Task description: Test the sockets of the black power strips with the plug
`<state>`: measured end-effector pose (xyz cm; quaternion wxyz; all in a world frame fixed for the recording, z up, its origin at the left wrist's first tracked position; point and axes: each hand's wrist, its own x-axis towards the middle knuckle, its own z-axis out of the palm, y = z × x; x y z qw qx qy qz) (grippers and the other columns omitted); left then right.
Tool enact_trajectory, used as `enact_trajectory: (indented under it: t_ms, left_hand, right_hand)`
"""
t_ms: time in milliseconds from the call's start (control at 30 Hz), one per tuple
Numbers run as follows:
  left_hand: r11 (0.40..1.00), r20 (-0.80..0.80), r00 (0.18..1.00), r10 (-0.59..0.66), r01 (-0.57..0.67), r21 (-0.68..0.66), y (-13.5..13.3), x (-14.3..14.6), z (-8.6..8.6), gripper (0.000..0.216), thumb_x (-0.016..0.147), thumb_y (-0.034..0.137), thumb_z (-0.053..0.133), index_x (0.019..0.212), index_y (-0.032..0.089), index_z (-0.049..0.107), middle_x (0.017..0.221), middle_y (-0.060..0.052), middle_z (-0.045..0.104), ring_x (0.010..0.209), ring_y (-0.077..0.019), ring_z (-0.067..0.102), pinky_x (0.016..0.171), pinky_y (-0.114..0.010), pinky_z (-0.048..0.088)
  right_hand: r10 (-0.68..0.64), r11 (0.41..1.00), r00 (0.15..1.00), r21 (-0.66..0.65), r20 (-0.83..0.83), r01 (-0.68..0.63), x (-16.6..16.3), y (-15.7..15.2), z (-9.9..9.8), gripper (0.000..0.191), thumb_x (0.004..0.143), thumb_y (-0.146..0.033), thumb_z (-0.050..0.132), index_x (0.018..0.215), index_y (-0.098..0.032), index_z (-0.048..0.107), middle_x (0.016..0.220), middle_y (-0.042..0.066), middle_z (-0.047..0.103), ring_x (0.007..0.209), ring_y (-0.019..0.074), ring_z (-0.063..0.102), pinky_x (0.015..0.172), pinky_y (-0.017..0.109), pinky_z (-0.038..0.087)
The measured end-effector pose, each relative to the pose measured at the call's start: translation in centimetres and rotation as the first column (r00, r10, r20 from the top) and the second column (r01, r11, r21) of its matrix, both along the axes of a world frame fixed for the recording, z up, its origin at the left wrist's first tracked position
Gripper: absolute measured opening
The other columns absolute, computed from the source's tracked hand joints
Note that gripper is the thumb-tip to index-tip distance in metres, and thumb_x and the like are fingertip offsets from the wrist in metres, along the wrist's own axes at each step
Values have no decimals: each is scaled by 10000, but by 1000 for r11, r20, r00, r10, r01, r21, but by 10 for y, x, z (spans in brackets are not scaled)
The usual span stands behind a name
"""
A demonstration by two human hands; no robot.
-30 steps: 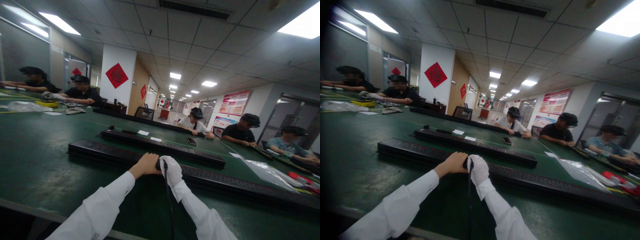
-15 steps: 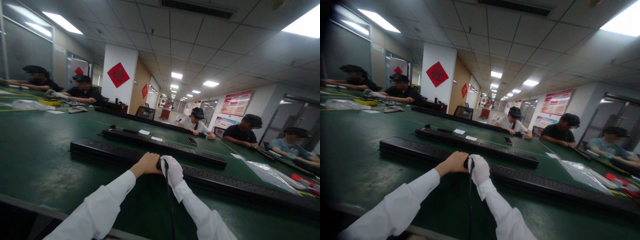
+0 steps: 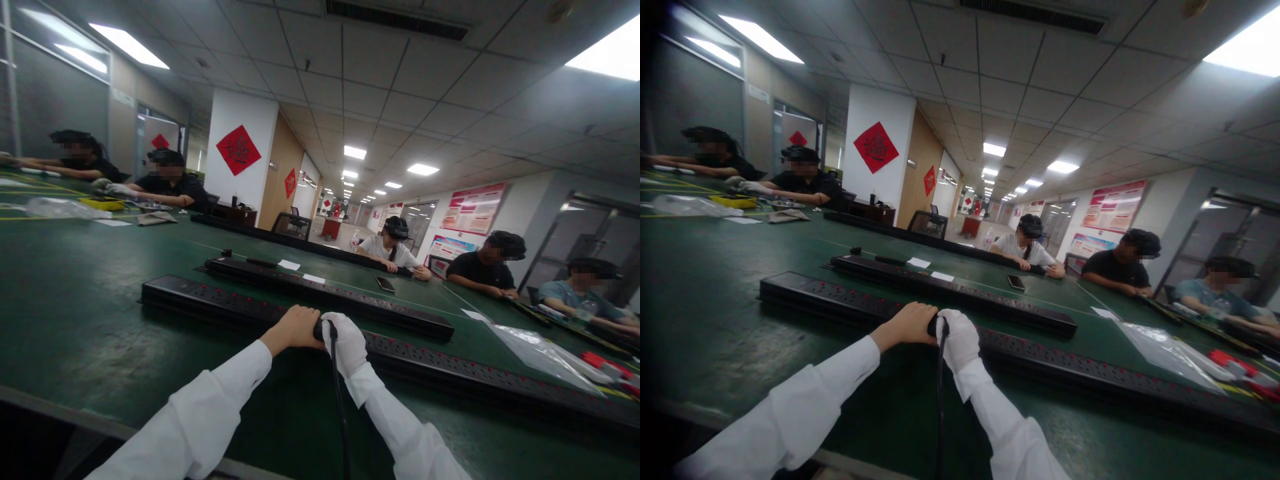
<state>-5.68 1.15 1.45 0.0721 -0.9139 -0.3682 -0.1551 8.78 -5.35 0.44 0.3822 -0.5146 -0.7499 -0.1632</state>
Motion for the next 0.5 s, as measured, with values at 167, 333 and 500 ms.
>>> enact_trajectory:
  t_ms: [167,333,500]
  left_hand:
    - [1000,6,1000,-4,4,-8,-1,0,1,623,581,720,480,877,175,540,887,-102,630,809,-281,593,717,-379,417]
    - [1000,-2,1000,-5,5,-10,-2,-2,3,627,590,726,468,883,177,544,887,-102,630,814,-282,593,713,-370,417]
    - [999,-15,999,-42,41,-30,-2,-7,6,601,625,697,467,919,178,542,912,-98,627,825,-270,587,723,-362,411]
  right_hand:
    - [-12,1000,1000,3,4,12,1,2,-2,217,831,-261,418,950,-209,591,902,34,616,838,148,563,809,267,418]
    - [2,1000,1000,-13,-12,-2,2,4,-4,214,832,-264,413,947,-208,585,908,38,613,849,151,561,818,266,415]
    - [9,1000,1000,-14,-18,-9,1,4,-3,210,833,-270,413,937,-204,583,903,37,609,846,151,559,817,267,415]
